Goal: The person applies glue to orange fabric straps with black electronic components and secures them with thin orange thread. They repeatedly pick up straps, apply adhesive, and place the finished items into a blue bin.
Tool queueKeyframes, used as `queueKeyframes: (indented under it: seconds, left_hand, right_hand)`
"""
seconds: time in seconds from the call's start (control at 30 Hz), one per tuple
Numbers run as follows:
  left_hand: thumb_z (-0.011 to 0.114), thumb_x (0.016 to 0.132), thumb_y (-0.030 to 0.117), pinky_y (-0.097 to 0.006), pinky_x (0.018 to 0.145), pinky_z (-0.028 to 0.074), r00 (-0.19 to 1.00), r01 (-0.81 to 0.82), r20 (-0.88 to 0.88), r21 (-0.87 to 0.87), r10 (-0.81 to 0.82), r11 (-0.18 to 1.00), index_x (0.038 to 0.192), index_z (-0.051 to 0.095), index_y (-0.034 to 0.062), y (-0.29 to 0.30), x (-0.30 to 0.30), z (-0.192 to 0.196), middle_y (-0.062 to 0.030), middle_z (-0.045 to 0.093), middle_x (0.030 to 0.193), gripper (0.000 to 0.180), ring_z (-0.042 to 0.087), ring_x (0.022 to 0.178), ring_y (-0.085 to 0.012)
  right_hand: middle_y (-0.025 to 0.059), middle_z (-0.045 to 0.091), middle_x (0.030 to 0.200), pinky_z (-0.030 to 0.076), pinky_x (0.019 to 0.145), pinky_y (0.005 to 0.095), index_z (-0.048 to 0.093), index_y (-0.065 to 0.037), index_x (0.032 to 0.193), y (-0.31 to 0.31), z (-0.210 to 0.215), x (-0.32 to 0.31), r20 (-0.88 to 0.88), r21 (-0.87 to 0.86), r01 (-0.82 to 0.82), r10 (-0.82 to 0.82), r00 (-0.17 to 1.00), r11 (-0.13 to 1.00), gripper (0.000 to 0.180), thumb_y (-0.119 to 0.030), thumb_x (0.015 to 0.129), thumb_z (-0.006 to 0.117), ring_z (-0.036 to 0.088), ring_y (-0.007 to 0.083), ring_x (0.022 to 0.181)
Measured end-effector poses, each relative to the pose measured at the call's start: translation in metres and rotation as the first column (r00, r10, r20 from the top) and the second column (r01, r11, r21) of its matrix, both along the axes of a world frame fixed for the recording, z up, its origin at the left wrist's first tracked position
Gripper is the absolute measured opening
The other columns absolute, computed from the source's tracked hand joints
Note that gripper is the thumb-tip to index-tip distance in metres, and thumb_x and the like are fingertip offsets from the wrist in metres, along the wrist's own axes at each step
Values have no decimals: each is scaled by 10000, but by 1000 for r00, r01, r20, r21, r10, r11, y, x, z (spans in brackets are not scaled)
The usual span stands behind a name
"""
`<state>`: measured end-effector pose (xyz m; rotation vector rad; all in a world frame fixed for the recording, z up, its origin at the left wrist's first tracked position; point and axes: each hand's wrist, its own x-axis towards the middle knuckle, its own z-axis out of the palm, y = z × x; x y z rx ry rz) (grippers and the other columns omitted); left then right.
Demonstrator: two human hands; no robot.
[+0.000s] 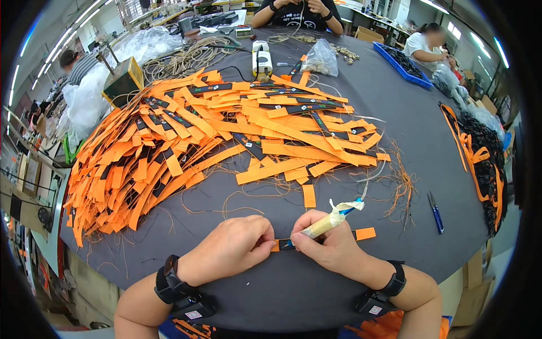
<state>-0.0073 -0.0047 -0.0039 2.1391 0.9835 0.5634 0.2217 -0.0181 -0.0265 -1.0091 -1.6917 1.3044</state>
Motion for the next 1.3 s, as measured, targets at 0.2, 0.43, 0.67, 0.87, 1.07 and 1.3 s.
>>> queueKeyframes:
  seconds: [0.2, 0.43, 0.67, 0.87, 1.07, 1.3]
  left_hand:
    - [678, 867, 96, -371, 617, 502, 1000, -14, -8, -45, 13, 999, 853, 594, 14, -1, 1, 4, -123, 628, 796, 118, 643, 708, -287]
    - [667, 868, 100, -389, 635, 502, 1000, -19, -12, -81, 18, 997, 844, 591, 10, -1, 1, 6, -137, 632, 803, 121, 645, 733, -313]
    - [681, 869, 73, -335, 594, 487, 999, -23, 36, -49, 24, 999, 871, 599, 8, -1, -1, 2, -108, 609, 779, 104, 622, 659, -242]
    - [679, 843, 32, -330, 621, 512, 987, -161, 3, 37, 161, 986, 888, 606, 5, 4, -7, 4, -103, 619, 807, 90, 631, 678, -251]
    - [707, 820, 67, -371, 805, 462, 980, -170, -66, 205, 187, 964, 927, 630, 40, 1, -4, 7, -82, 578, 952, 135, 584, 909, -273]
    - [733, 817, 125, -343, 779, 367, 985, -11, -163, 218, 47, 976, 870, 641, 86, -2, 1, 1, -44, 538, 890, 113, 531, 839, -236]
  right_hand:
    - [-20, 562, 652, 356, 494, 230, 632, -20, 928, 1, 2, 0, 61, 79, -20, 15, 998, 997, 144, -153, 930, 688, 471, 42, 556]
    - [-6, 618, 820, 440, 644, 231, 643, -37, 939, 0, 10, 1, 151, -67, -31, 41, 988, 997, 97, -109, 909, 701, 557, 65, 734]
    - [-17, 600, 776, 411, 599, 225, 642, -34, 941, 0, 8, -1, 137, -2, -27, 28, 990, 1000, 102, -114, 916, 700, 530, 52, 684]
    - [-62, 546, 683, 338, 497, 203, 627, -34, 930, -1, -2, -1, -32, -99, 66, -69, 997, 993, 113, -131, 944, 683, 443, 6, 577]
    - [-72, 537, 690, 320, 495, 195, 619, -35, 934, 0, -1, -3, -74, -134, 70, -81, 994, 988, 112, -131, 956, 671, 428, -7, 580]
    - [-70, 519, 675, 312, 489, 204, 620, -37, 931, 1, 1, -3, -23, -93, 59, -61, 998, 994, 120, -141, 958, 671, 414, -1, 570]
